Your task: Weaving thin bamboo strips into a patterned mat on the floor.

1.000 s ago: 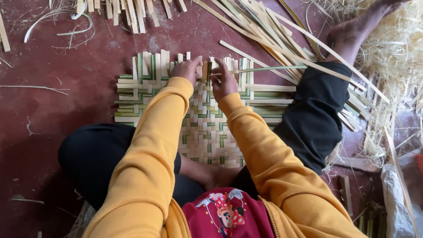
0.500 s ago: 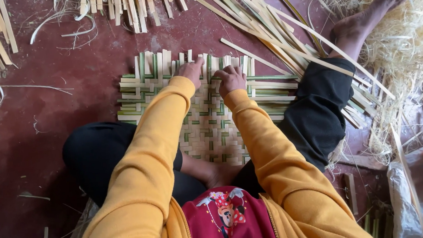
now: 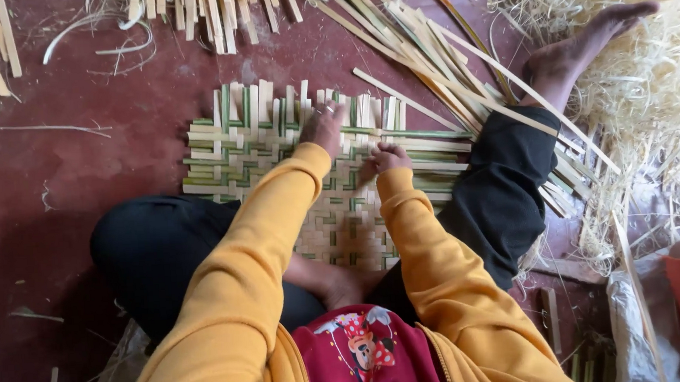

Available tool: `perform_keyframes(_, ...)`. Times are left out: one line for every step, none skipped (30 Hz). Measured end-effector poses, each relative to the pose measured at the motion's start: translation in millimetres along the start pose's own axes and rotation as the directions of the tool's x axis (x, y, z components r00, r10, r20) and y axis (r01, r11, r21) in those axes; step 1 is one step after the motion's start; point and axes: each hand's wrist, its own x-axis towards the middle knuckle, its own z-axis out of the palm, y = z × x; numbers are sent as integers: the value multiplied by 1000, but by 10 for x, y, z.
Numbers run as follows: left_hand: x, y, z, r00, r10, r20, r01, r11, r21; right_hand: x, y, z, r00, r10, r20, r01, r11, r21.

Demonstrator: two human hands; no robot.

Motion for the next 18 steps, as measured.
perform_keyframes(109, -24, 136, 1000, 6, -3, -6, 1000, 2, 266, 44, -29, 1000, -5, -1, 5, 1000, 5)
perform_keyframes(174, -32, 302, 998, 60, 29, -61, 998, 17, 501, 109, -105, 984, 165, -69, -159, 984, 83)
perform_keyframes(238, -39, 468, 992, 114, 62, -116, 993, 29, 734, 175, -183, 935, 333, -125, -310, 935, 171)
perform_keyframes(356, -90, 578, 992, 117, 55, -119, 992, 34, 483, 45, -56, 937, 328, -119, -306, 936, 174)
perform_keyframes(477, -141, 687, 993, 114, 37, -115, 992, 48, 230, -82, 68, 957, 286, 49, -289, 921, 261)
perform_keyframes(537, -183, 832, 994, 109, 30, -110, 992, 57, -65, -168, 143, 952, 229, 203, -289, 892, 347)
perform_keyframes(527, -251, 787, 993, 110, 34, -112, 992, 57, -96, -130, 153, 952, 231, 201, -290, 891, 349)
perform_keyframes(532, -312, 743, 987, 158, 38, -158, 987, 9, -116, -105, 162, 995, 43, 93, -45, 999, 12)
perform_keyframes(535, -374, 696, 978, 206, 40, -205, 978, -39, -139, -79, 173, 983, -173, 58, 183, 920, -345)
perform_keyframes(482, -376, 570, 978, 207, 36, -206, 978, -35, 35, -94, 177, 982, -177, 62, 188, 921, -343)
perform_keyframes(424, -379, 442, 962, 275, 6, -272, 956, -108, 204, -108, 184, 939, -267, 218, 337, 840, -424)
perform_keyframes(336, -396, 324, 942, 334, -27, -333, 926, -179, 361, -97, 192, 867, -324, 378, 482, 735, -476)
perform_keyframes(262, -365, 275, 943, 330, -29, -330, 927, -176, 320, -243, 229, 865, -323, 383, 484, 736, -473)
perform_keyframes(193, -345, 210, 932, 355, -69, -361, 911, -198, 280, -388, 286, 803, -360, 476, 596, 518, -614)
perform_keyframes(126, -323, 144, 919, 378, -109, -393, 893, -218, 240, -535, 341, 735, -364, 572, 670, 259, -696)
perform_keyframes(130, -359, 192, 920, 377, -107, -392, 895, -215, 248, -654, 441, 734, -364, 573, 671, 261, -693)
perform_keyframes(135, -395, 240, 914, 386, -125, -403, 898, -175, 257, -773, 541, 737, -275, 617, 672, 205, -711)
perform_keyframes(153, -420, 290, 907, 396, -144, -414, 900, -136, 273, -909, 634, 736, -183, 651, 676, 145, -723)
